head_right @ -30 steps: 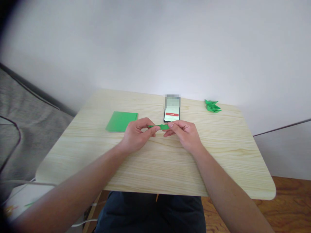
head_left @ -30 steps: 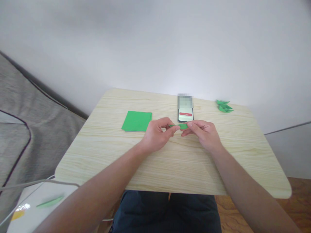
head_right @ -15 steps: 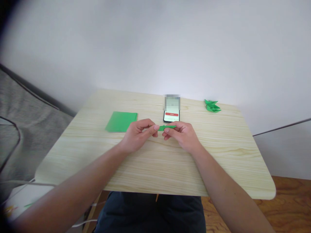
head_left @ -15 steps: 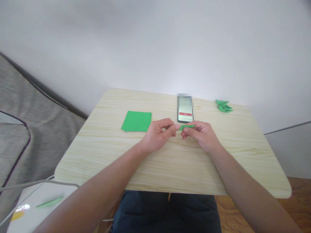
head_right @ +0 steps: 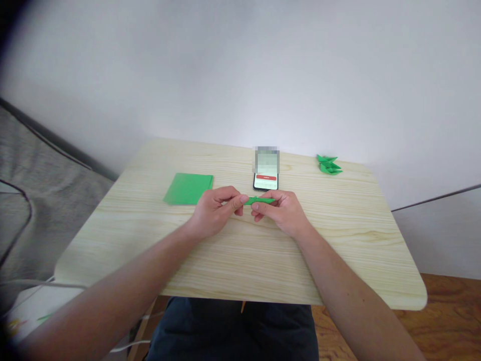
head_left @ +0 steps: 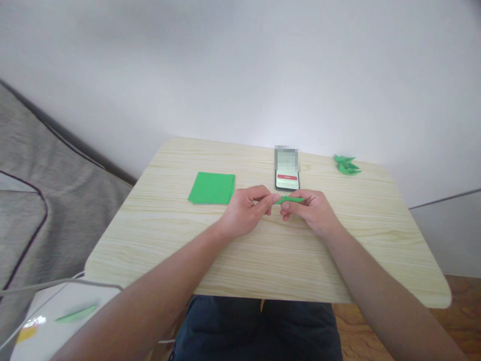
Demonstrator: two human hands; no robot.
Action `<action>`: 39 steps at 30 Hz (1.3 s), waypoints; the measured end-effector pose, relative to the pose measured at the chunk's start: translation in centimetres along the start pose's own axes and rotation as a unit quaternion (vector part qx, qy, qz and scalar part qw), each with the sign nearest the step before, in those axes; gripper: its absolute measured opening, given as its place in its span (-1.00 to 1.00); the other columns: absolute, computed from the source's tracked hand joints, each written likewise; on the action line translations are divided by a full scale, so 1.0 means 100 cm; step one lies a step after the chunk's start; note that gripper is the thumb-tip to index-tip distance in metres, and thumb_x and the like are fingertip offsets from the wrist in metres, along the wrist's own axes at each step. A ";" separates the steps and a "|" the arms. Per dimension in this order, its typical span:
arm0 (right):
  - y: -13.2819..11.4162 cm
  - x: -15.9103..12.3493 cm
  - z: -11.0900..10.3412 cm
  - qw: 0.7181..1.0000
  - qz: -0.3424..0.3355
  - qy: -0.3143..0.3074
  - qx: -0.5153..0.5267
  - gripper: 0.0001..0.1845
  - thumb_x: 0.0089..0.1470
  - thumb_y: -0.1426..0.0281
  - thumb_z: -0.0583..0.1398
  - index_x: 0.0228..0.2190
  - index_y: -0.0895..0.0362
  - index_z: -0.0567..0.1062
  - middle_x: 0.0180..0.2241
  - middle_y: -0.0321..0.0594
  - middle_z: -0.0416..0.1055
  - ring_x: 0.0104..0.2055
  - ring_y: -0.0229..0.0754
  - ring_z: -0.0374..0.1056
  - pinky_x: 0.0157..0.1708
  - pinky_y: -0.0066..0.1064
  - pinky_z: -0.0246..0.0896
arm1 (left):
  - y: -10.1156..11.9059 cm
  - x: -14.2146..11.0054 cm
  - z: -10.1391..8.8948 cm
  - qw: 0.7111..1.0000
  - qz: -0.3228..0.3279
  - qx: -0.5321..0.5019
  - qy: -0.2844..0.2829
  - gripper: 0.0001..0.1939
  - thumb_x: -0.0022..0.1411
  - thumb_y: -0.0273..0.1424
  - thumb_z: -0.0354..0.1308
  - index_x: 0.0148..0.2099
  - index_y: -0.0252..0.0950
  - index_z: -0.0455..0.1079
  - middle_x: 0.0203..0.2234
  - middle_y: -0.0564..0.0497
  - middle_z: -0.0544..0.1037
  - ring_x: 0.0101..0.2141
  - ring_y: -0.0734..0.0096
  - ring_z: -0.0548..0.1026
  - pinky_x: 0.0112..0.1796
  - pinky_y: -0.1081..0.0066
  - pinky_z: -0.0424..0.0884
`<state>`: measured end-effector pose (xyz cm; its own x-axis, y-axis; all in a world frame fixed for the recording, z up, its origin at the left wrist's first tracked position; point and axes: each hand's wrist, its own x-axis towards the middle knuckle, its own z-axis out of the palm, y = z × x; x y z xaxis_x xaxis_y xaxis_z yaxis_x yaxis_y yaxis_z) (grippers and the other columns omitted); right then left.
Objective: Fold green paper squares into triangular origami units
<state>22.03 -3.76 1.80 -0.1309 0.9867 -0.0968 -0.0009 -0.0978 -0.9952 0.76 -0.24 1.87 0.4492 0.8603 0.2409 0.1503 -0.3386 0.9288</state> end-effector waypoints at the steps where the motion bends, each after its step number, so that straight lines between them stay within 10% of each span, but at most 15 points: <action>1: 0.000 0.000 0.000 1.000 0.002 -0.002 0.002 -0.69 -0.07 0.18 0.51 -0.38 0.14 0.66 -0.50 -0.21 0.63 -0.47 -0.17 0.55 -0.40 -0.31 0.51 | 0.000 0.000 0.000 1.000 0.001 -0.002 0.001 -0.56 0.40 -0.11 0.19 -0.44 -0.31 0.49 -0.54 0.01 0.55 -0.47 0.47 0.44 -0.41 0.45 0.32; 39: 0.002 -0.002 -0.005 0.996 -0.017 -0.035 -0.076 -0.69 0.13 0.14 0.40 -0.35 0.15 0.64 -0.45 -0.19 0.64 -0.42 -0.18 0.57 -0.34 -0.35 0.49 | -0.004 0.003 -0.003 0.997 -0.055 0.014 -0.057 -0.77 0.38 -0.25 0.18 -0.26 -0.30 0.50 -0.47 0.07 0.52 -0.39 0.45 0.42 -0.35 0.43 0.29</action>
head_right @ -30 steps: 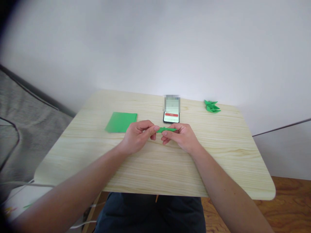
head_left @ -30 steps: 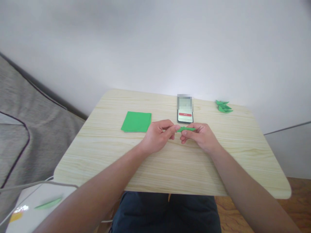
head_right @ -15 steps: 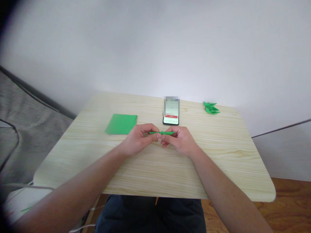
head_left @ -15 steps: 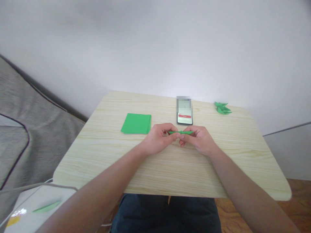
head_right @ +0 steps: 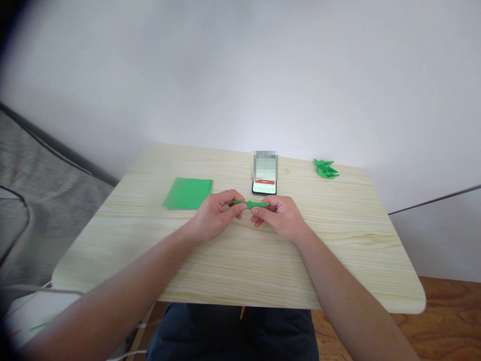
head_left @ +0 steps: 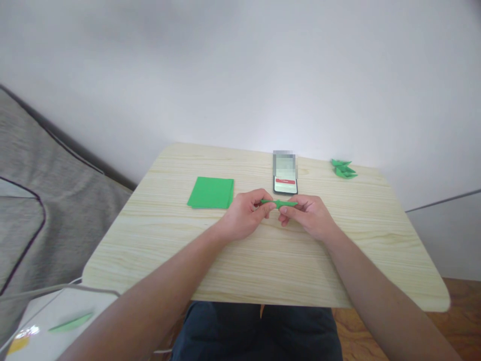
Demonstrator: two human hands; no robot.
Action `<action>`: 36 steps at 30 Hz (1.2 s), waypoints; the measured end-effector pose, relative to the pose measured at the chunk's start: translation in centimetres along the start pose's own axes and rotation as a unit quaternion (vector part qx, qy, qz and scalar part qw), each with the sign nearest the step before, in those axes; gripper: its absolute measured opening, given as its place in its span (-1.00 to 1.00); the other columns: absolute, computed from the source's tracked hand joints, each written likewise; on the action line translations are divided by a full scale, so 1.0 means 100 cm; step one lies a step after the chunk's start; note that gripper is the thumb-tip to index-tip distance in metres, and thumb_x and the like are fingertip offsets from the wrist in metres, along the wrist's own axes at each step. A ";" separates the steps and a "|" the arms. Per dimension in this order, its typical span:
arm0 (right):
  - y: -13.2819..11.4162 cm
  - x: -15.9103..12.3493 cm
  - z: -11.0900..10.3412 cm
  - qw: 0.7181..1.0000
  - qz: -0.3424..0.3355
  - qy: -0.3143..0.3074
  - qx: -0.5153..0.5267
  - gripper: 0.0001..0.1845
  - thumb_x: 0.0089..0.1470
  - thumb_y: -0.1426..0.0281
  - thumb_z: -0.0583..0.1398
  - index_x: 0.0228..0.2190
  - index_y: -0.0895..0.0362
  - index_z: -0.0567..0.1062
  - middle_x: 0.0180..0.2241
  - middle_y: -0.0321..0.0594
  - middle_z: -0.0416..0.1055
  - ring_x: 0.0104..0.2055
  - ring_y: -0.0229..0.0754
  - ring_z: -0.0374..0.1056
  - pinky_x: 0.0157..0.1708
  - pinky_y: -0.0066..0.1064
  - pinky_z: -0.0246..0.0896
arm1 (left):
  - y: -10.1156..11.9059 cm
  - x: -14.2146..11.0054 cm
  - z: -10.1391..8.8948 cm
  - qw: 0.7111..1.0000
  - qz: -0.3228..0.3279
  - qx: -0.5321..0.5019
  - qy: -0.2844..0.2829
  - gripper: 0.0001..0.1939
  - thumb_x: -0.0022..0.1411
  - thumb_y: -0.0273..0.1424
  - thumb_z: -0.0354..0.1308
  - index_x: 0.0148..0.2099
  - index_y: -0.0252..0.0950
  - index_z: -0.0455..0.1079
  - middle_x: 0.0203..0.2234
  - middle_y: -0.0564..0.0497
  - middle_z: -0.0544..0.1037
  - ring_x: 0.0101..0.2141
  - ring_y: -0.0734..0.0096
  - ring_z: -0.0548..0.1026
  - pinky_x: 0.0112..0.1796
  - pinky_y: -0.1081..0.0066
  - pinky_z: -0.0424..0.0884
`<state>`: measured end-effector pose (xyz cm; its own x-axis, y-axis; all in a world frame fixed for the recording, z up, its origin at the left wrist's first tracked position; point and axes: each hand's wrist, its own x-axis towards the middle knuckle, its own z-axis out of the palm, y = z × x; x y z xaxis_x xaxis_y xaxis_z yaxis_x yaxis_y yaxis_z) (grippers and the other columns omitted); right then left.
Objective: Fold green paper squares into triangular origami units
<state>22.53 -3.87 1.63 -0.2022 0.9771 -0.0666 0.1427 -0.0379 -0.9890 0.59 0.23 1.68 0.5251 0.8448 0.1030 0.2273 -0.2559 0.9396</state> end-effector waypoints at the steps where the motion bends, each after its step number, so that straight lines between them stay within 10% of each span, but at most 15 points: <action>1: 0.000 0.000 0.000 1.000 0.000 0.000 0.001 -0.69 0.13 0.14 0.40 -0.35 0.16 0.64 -0.45 -0.19 0.64 -0.42 -0.18 0.57 -0.34 -0.35 0.49 | 0.000 0.000 0.000 1.000 0.002 0.002 0.002 -0.77 0.38 -0.25 0.18 -0.27 -0.30 0.49 -0.47 0.08 0.51 -0.40 0.46 0.40 -0.36 0.44 0.28; 36: 0.002 0.000 -0.005 0.992 -0.062 0.095 -0.047 -0.74 0.14 0.14 0.38 -0.34 0.09 0.67 -0.44 -0.22 0.61 -0.37 -0.16 0.50 -0.30 -0.32 0.38 | -0.004 0.003 -0.003 0.999 0.005 0.004 0.037 -0.72 0.33 -0.22 0.22 -0.37 -0.29 0.44 -0.52 0.09 0.45 -0.45 0.47 0.33 -0.39 0.45 0.25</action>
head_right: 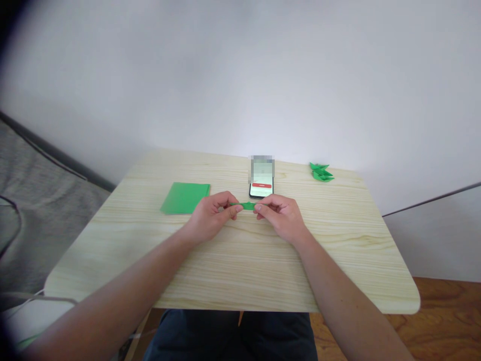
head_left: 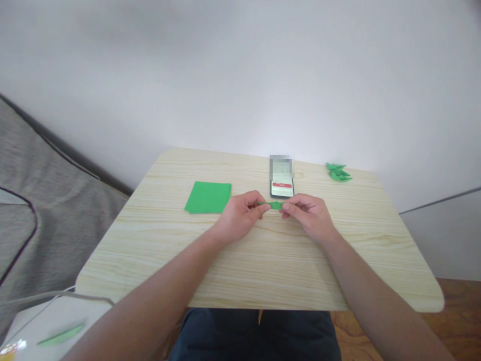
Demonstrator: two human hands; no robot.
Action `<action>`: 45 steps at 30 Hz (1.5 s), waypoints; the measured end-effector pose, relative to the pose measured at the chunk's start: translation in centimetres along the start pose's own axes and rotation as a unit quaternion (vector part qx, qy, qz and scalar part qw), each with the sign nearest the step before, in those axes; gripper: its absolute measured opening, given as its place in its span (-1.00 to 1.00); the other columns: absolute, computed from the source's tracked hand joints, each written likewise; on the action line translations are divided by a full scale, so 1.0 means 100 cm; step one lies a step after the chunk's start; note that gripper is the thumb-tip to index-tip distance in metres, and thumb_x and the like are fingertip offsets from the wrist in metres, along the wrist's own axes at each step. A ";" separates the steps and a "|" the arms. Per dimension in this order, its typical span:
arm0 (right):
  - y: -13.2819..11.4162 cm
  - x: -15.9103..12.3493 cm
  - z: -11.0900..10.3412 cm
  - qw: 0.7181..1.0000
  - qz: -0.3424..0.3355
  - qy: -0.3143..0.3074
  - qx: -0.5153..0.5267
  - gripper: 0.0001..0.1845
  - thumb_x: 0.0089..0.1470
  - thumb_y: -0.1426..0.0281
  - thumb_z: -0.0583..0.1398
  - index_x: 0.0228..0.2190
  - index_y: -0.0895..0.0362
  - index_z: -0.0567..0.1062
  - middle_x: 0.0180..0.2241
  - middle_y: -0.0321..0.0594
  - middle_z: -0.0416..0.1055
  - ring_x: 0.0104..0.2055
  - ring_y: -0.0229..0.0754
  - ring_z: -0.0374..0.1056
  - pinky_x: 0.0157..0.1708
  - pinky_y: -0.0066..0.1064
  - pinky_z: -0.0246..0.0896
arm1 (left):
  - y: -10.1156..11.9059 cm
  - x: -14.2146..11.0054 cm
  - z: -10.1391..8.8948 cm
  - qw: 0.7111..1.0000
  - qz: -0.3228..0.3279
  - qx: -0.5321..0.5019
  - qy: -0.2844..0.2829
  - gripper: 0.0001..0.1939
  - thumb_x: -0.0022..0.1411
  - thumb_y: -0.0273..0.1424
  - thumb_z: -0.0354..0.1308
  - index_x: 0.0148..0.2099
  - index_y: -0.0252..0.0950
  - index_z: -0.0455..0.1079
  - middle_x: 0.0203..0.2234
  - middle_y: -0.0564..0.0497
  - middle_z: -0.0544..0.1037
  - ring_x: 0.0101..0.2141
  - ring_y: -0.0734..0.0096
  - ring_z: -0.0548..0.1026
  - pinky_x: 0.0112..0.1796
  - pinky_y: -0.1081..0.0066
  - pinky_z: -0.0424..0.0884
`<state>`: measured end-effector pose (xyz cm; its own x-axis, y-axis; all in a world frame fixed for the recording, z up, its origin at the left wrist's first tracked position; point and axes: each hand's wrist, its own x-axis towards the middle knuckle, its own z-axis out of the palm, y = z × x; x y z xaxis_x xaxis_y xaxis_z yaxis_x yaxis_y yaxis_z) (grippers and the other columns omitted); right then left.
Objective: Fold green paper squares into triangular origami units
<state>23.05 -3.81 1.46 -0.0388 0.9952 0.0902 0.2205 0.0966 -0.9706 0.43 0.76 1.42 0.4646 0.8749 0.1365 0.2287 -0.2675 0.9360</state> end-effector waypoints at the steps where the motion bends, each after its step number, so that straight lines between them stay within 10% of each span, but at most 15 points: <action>1: 0.000 0.000 0.000 1.000 -0.002 0.001 -0.005 -0.73 0.14 0.13 0.38 -0.35 0.09 0.67 -0.43 -0.21 0.62 -0.37 -0.14 0.51 -0.30 -0.31 0.38 | 0.001 0.000 0.000 1.000 0.003 -0.002 0.001 -0.72 0.33 -0.22 0.22 -0.38 -0.29 0.45 -0.52 0.09 0.46 -0.44 0.46 0.34 -0.38 0.45 0.27; 13: 0.001 0.003 0.001 0.998 0.021 0.031 0.050 -0.72 0.12 0.14 0.39 -0.26 0.08 0.66 -0.43 -0.23 0.61 -0.43 -0.17 0.50 -0.34 -0.30 0.45 | -0.006 0.002 0.001 0.997 0.019 0.066 0.029 -0.77 0.35 -0.22 0.22 -0.24 -0.27 0.54 -0.41 0.04 0.57 -0.38 0.41 0.45 -0.34 0.40 0.32; 32: 0.004 0.000 -0.002 0.972 -0.014 0.007 -0.236 -0.83 0.20 0.25 0.26 -0.34 0.02 0.65 -0.42 -0.27 0.59 -0.45 -0.17 0.39 -0.42 -0.31 0.24 | -0.010 0.000 0.000 0.951 0.152 0.269 -0.032 -0.82 0.24 -0.54 0.18 -0.19 -0.20 0.55 -0.26 -0.01 0.66 -0.12 0.18 0.51 -0.08 0.21 0.32; 45: 0.002 -0.001 0.008 0.949 -0.159 -0.021 -0.273 -0.81 0.07 0.49 0.29 -0.30 0.01 0.67 -0.26 -0.21 0.46 -0.20 -0.10 0.43 -0.17 -0.23 0.37 | -0.008 0.000 0.001 0.944 0.164 0.279 -0.061 -0.82 0.28 -0.54 0.12 -0.22 -0.20 0.52 -0.30 -0.01 0.63 -0.16 0.20 0.49 -0.11 0.23 0.30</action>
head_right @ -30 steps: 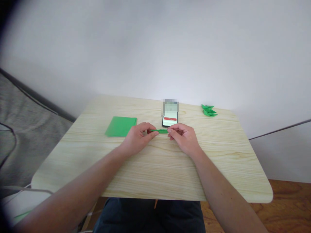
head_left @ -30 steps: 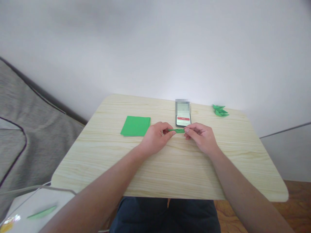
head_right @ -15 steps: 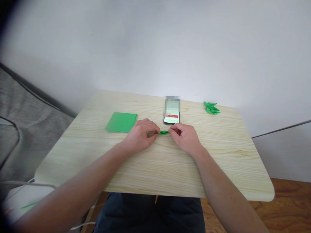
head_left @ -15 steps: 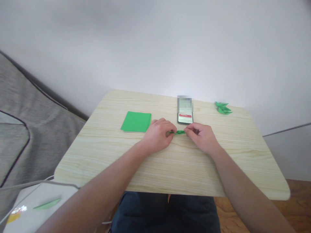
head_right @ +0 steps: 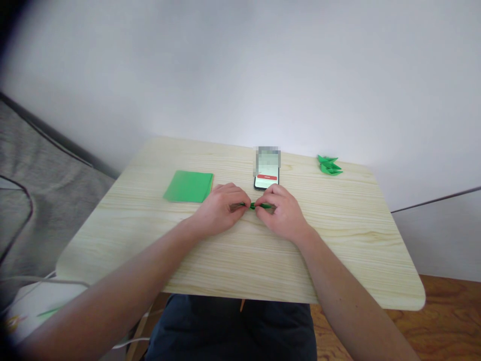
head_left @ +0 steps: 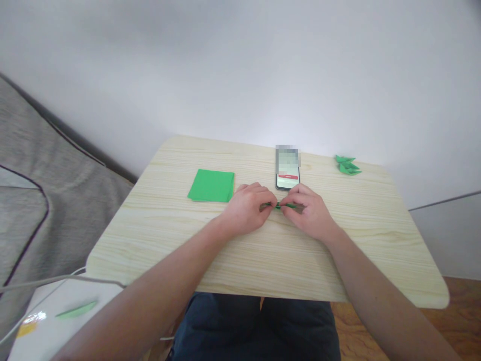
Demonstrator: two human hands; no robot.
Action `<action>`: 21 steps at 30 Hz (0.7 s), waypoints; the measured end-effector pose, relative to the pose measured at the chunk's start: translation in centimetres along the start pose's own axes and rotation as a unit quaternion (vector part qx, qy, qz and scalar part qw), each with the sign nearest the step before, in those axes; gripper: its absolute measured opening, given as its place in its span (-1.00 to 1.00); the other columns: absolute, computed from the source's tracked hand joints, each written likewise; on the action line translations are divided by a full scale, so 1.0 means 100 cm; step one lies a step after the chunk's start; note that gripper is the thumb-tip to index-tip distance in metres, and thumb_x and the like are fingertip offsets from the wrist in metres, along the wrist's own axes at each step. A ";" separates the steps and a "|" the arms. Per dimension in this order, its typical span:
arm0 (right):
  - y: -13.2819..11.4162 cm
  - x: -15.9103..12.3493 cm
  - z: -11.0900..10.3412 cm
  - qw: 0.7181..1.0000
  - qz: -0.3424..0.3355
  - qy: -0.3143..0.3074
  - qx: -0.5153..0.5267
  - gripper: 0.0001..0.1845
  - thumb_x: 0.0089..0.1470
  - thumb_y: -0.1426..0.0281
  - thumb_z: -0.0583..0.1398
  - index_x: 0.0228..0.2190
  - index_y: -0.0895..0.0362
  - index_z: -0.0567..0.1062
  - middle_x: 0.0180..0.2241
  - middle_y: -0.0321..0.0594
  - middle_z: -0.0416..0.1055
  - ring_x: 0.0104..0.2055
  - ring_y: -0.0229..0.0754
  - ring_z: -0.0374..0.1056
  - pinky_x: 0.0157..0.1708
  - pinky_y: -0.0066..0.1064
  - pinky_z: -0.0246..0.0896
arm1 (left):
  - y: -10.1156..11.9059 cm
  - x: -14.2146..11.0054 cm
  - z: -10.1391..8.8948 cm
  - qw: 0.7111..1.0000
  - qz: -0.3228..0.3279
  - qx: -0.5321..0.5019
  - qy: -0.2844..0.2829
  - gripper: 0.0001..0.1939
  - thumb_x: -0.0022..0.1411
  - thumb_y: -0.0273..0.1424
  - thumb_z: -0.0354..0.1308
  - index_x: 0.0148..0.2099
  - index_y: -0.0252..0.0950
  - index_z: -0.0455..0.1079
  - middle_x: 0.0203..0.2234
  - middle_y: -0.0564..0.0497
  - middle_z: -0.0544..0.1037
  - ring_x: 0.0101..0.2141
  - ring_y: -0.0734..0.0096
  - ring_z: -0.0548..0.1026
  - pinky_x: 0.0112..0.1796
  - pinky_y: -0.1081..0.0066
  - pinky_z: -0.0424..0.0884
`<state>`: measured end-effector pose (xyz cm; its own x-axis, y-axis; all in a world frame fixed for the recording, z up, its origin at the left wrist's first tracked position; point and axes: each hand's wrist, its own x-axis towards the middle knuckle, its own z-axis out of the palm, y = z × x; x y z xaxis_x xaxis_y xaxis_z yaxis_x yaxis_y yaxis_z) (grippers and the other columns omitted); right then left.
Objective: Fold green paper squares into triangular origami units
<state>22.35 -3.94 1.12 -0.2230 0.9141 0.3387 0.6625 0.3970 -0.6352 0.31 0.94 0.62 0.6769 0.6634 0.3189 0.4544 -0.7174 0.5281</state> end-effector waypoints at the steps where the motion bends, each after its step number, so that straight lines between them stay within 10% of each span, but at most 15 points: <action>1: 0.000 0.000 0.001 1.000 0.001 0.000 -0.004 -0.80 0.06 0.50 0.29 -0.29 0.01 0.67 -0.26 -0.21 0.46 -0.20 -0.10 0.44 -0.17 -0.22 0.37 | 0.000 0.000 0.000 1.000 0.001 0.001 -0.001 -0.82 0.28 -0.54 0.12 -0.22 -0.20 0.52 -0.30 -0.01 0.63 -0.15 0.20 0.49 -0.11 0.23 0.30; 21: -0.001 0.001 0.011 0.997 0.039 -0.004 -0.060 -0.88 0.03 0.46 0.32 -0.33 0.04 0.65 -0.30 -0.20 0.47 -0.19 -0.07 0.43 -0.17 -0.22 0.34 | 0.000 -0.001 -0.001 1.000 0.001 -0.003 -0.009 -0.86 0.24 -0.52 0.17 -0.21 -0.22 0.52 -0.29 0.02 0.64 -0.14 0.20 0.50 -0.07 0.20 0.31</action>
<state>21.53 -3.74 0.47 -0.1726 0.9423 0.2867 0.7585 0.3129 -0.5716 0.22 0.89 0.63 0.6888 0.6576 0.3052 0.4496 -0.7177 0.5317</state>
